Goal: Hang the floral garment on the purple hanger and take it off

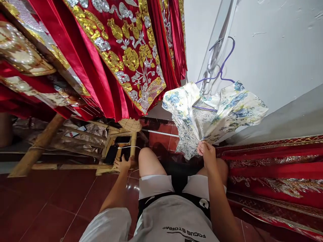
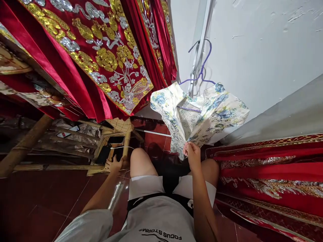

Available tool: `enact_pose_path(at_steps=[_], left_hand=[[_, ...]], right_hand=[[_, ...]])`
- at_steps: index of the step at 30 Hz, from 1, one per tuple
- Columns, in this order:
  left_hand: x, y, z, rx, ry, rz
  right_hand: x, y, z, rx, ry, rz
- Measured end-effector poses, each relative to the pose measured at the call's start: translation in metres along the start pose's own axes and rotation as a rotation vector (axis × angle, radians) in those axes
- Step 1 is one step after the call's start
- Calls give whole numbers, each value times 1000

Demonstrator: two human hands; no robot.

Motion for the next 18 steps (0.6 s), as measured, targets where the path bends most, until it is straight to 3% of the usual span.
enact_pose_path(at_steps=[3,6,9,12,15,18], left_hand=[[0,-6,6,4,-36,61],[30,-24,36,-19,-221,219],[94,-49,98,-160,-547,441],[174,-71,180,-430,-904,661],[238,-85,243,-604,-1055,693],[272,-88,271,-650,-1084,705]], right_hand=[[1,-3,0,6,-3,-6],[0,-9,1,7,-10,-2],[-4,-15,1,-2,-5,11],[-14,-19,2,-27,25,68],[-27,-22,4,-98,73,166],[-44,-19,2,-131,115,234]])
Point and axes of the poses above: each hand's wrist, its own z-axis away from the middle knuckle, its own y-axis out of the back of the hand, x = y × z, the point moved 6 cm from there along -z, towards the middle knuckle, and after that the axes turned 1 degree about y, right-handed, at the moved point
